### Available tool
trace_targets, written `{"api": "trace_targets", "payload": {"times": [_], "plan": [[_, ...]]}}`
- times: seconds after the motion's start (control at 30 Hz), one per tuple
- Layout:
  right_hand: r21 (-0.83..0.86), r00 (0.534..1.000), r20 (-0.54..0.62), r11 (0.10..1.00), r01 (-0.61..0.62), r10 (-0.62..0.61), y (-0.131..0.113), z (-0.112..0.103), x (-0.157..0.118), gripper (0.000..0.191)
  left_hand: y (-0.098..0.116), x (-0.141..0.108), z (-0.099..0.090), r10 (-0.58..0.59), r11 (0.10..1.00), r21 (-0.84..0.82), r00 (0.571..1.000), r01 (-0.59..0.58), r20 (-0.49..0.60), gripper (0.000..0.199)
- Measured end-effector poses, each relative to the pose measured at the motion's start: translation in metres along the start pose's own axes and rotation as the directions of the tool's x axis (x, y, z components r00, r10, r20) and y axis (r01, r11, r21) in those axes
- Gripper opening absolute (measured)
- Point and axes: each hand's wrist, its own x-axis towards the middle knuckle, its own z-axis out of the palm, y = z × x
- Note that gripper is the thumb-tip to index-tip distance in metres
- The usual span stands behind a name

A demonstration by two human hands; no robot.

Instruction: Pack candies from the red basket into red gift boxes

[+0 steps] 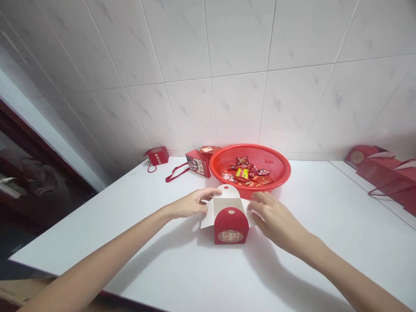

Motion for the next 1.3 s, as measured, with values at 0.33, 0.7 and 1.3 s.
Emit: {"api": "trace_targets", "payload": {"times": [0.33,0.7,1.3], "plan": [[0.475,0.961,0.204,0.877,0.071,-0.188,-0.004,-0.019,-0.005,0.054,0.006,-0.01,0.008,-0.028,0.979,0.204,0.999,0.022,0.029,0.065],[0.529,0.937,0.32,0.847,-0.055,-0.139,-0.011,-0.02,-0.008,0.023,0.009,-0.011,0.016,-0.039,0.982,0.184,0.999,0.038,0.003,0.058],[0.063,0.958,0.031,0.957,0.282,-0.284,-0.01,-0.005,-0.003,0.026,-0.004,0.001,0.021,0.081,0.974,0.22,0.989,-0.052,-0.121,0.063]]}}
